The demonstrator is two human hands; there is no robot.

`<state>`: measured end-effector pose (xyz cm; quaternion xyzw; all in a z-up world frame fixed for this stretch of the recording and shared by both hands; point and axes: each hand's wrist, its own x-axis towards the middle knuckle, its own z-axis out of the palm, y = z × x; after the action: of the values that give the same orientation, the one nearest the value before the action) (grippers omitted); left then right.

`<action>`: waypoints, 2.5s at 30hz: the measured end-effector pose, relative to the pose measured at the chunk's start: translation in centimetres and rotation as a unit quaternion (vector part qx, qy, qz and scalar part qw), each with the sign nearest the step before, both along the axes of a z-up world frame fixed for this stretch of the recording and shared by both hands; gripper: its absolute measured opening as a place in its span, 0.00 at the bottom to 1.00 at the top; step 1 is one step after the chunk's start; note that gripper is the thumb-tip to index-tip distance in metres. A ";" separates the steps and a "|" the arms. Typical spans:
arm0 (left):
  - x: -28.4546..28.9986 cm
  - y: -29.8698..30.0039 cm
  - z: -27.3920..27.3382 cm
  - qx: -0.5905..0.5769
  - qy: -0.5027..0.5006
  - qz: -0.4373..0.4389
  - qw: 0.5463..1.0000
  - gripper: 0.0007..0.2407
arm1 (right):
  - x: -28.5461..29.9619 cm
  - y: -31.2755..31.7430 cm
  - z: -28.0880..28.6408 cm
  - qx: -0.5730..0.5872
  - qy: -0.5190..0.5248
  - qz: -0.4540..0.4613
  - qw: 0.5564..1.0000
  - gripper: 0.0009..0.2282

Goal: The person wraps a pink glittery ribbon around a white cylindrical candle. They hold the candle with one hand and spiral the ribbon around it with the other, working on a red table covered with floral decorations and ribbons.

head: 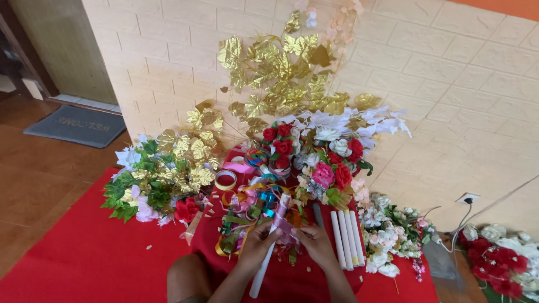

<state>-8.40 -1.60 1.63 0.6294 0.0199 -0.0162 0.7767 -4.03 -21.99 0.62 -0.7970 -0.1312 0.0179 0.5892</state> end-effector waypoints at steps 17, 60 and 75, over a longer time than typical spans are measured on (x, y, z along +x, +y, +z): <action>-0.1 -1.3 -1.5 -0.117 0.013 0.017 0.993 0.11 | -1.4 -0.7 -0.2 -0.012 0.009 -0.002 1.000 0.14; 2.3 -1.7 -5.3 -0.274 0.145 0.037 0.950 0.16 | 1.2 1.9 -1.4 -0.041 0.109 -0.057 0.992 0.11; 2.8 -1.7 -8.7 -0.273 0.127 0.066 0.951 0.12 | 1.6 1.9 -2.0 0.040 0.110 0.008 0.993 0.10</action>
<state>-5.63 -3.34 -7.02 0.3831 0.1548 -0.0501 0.9093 -2.46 -20.12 -1.42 -0.7652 -0.0722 0.1048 0.6311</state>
